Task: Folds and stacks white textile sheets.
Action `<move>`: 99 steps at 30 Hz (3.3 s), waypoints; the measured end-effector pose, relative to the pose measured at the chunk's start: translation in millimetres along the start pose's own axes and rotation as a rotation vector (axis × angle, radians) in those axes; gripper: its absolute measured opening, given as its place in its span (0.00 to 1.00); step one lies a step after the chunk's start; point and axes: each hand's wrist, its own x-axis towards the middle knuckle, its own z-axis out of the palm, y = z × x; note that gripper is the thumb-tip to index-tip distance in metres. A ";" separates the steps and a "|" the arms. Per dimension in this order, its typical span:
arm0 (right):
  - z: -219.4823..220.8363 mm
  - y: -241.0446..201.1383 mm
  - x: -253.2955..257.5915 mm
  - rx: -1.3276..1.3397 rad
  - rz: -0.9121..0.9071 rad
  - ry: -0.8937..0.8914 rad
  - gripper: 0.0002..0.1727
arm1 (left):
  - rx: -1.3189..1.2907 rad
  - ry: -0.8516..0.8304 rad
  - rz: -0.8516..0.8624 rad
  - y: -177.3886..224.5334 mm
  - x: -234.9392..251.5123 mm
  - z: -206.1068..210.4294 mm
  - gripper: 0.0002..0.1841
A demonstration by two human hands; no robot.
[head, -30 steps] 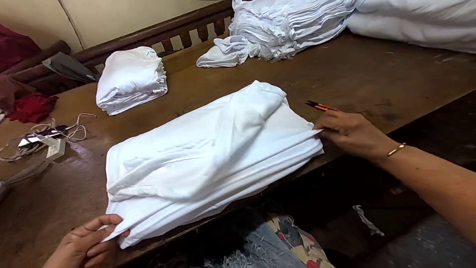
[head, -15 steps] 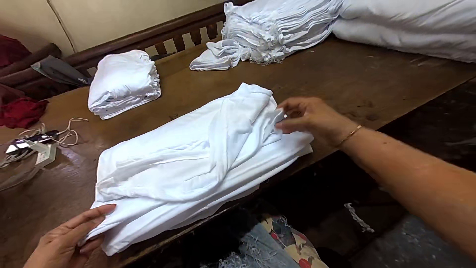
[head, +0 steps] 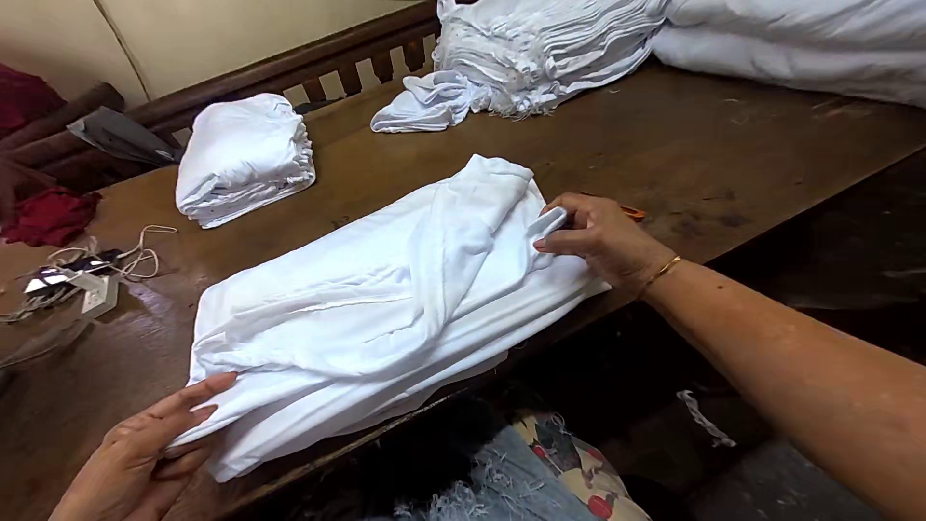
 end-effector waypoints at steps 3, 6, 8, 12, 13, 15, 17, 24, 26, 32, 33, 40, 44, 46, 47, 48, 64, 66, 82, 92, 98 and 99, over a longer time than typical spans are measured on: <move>-4.0 -8.1 7.5 -0.115 -0.035 -0.031 0.20 | 0.185 0.153 0.104 2.1 1.4 2.1 0.14; -33.8 -26.2 19.9 -0.197 -0.233 -0.128 0.18 | 0.198 0.236 0.207 13.6 -1.0 8.2 0.13; -61.0 -38.9 21.5 -0.229 -0.371 -0.095 0.18 | 0.099 0.240 0.220 25.9 -11.6 4.1 0.12; -62.1 -3.9 1.0 -0.464 -0.391 0.077 0.10 | 0.010 0.053 0.109 2.0 -18.8 -15.9 0.13; -51.6 15.1 -3.0 -0.607 -0.380 0.036 0.07 | 0.047 0.045 0.046 -13.7 -15.2 -17.1 0.13; -39.1 37.2 -4.2 -0.851 -0.382 0.020 0.04 | 0.081 0.055 -0.002 -29.9 -10.0 -15.5 0.13; -43.1 22.5 -3.6 -0.799 -0.308 0.104 0.04 | 0.070 0.052 0.035 -18.5 -14.5 -19.4 0.13; -75.7 5.4 -12.8 -0.404 -0.167 0.030 0.09 | 0.076 0.000 -0.044 -8.4 -21.1 -48.3 0.14; -79.4 38.0 -13.0 -0.375 -0.111 -0.048 0.14 | 0.076 -0.013 -0.089 -29.8 -17.2 -54.1 0.15; -91.1 17.7 -14.4 -0.280 -0.428 0.020 0.12 | 0.117 -0.016 0.035 4.7 -34.6 -41.9 0.15; -86.4 28.9 -16.2 -0.387 -0.435 -0.046 0.12 | 0.237 0.002 0.004 -8.8 -28.6 -41.3 0.14; -103.2 -7.1 -7.4 -1.108 0.165 -0.449 0.05 | 0.804 0.039 0.140 -2.1 -17.7 -58.6 0.23; -65.4 -70.0 16.0 -0.845 -0.230 -0.063 0.08 | 0.791 0.098 0.387 24.0 -2.3 -20.3 0.37; -22.0 -78.2 41.4 -0.635 -0.314 0.008 0.12 | 0.884 0.098 0.391 18.0 14.2 4.4 0.40; -1.2 -76.9 56.6 -0.573 -0.275 -0.008 0.18 | 0.938 0.095 0.401 14.0 22.8 16.0 0.35; 17.6 -73.2 71.9 -0.568 -0.215 -0.049 0.26 | 0.978 0.103 0.414 11.0 30.1 25.1 0.28; -77.6 9.0 -10.8 -0.016 -0.022 -0.107 0.13 | 0.020 -0.157 0.324 -24.6 -11.5 -27.2 0.15; -64.7 -4.4 -17.8 -0.053 -0.051 -0.143 0.18 | 0.022 -0.064 0.320 -22.3 -19.0 -18.8 0.10; -67.2 -33.3 22.7 -0.869 -0.657 0.087 0.16 | 0.761 0.334 0.520 45.4 -47.7 -4.6 0.04; -71.3 36.1 -12.6 -0.981 -0.689 0.047 0.33 | 0.243 0.101 0.546 -31.2 -28.4 -52.0 0.14; -72.4 79.3 -8.5 -1.174 -0.600 -0.196 0.39 | 0.334 -0.020 0.191 -66.1 -20.6 -62.8 0.11; -77.6 73.3 -8.0 -1.166 -0.557 -0.257 0.37 | 0.385 -0.107 0.135 -53.8 -19.5 -70.0 0.11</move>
